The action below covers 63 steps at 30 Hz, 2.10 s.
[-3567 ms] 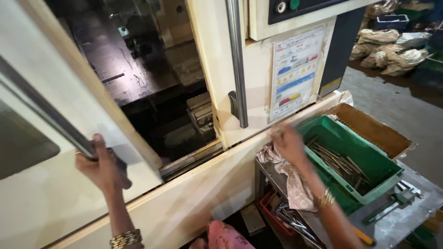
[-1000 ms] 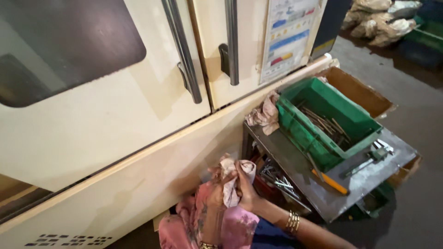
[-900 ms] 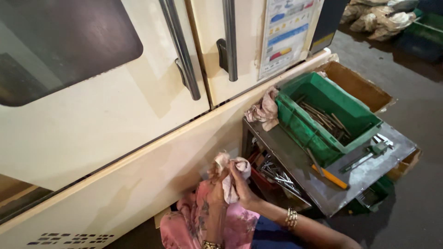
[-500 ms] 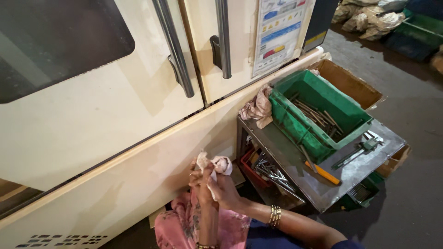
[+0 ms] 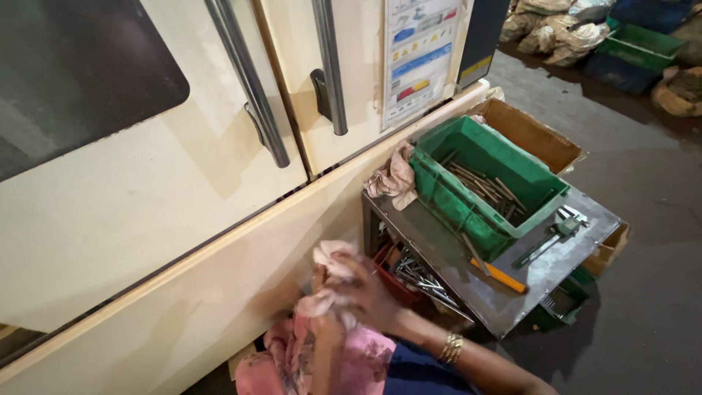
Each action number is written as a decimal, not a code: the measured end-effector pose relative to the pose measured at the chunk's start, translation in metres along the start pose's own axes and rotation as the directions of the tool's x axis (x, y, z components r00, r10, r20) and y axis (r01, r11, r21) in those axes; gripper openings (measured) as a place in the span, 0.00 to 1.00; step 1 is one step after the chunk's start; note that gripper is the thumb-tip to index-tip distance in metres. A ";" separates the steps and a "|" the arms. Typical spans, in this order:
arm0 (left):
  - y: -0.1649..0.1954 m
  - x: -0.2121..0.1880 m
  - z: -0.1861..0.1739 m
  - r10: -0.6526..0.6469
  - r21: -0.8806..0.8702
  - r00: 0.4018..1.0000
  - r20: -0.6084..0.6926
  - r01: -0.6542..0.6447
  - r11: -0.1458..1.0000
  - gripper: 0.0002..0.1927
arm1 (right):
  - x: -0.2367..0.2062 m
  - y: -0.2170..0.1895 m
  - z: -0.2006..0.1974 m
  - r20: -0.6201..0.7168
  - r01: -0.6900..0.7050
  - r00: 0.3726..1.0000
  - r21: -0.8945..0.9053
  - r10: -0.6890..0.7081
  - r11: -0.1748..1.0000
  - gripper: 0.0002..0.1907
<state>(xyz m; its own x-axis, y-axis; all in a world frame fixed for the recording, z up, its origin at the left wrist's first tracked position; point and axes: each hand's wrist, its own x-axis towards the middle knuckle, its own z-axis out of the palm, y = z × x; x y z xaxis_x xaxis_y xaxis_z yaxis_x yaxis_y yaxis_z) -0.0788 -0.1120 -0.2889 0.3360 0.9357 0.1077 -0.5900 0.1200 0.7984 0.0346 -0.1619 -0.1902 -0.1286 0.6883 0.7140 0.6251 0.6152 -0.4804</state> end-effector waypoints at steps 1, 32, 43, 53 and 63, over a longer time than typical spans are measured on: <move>-0.012 -0.001 0.015 -0.003 0.006 0.999 0.046 0.002 1.000 0.24 | 0.003 0.010 -0.006 -0.110 0.077 0.989 -0.157 -0.095 0.985 0.19; 0.034 0.034 -0.009 -0.134 0.223 0.949 -0.286 0.202 0.954 0.21 | 0.090 0.219 -0.205 -0.331 -0.541 0.813 -0.732 0.478 0.413 0.31; 0.180 0.090 0.037 0.527 0.762 0.821 -0.222 -0.191 0.619 0.25 | 0.107 0.271 -0.204 -0.058 -0.774 0.340 -0.584 0.938 0.244 0.49; 0.259 0.218 0.129 0.804 0.823 0.541 0.247 -0.555 0.121 0.43 | 0.108 0.289 -0.204 -0.011 -0.659 0.405 -0.697 0.914 0.284 0.39; 0.257 0.273 0.153 0.499 0.585 0.859 0.115 -0.464 0.665 0.12 | 0.085 0.320 -0.219 0.199 -0.462 0.374 -0.807 0.906 0.368 0.23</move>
<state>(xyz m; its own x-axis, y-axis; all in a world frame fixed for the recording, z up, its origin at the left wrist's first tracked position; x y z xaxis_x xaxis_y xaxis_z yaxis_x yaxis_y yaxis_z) -0.0266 0.1232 0.0362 0.0787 0.8255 0.5589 -0.1191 -0.5488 0.8274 0.3923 0.0090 -0.1716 0.3653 0.8910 -0.2697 0.9106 -0.4022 -0.0952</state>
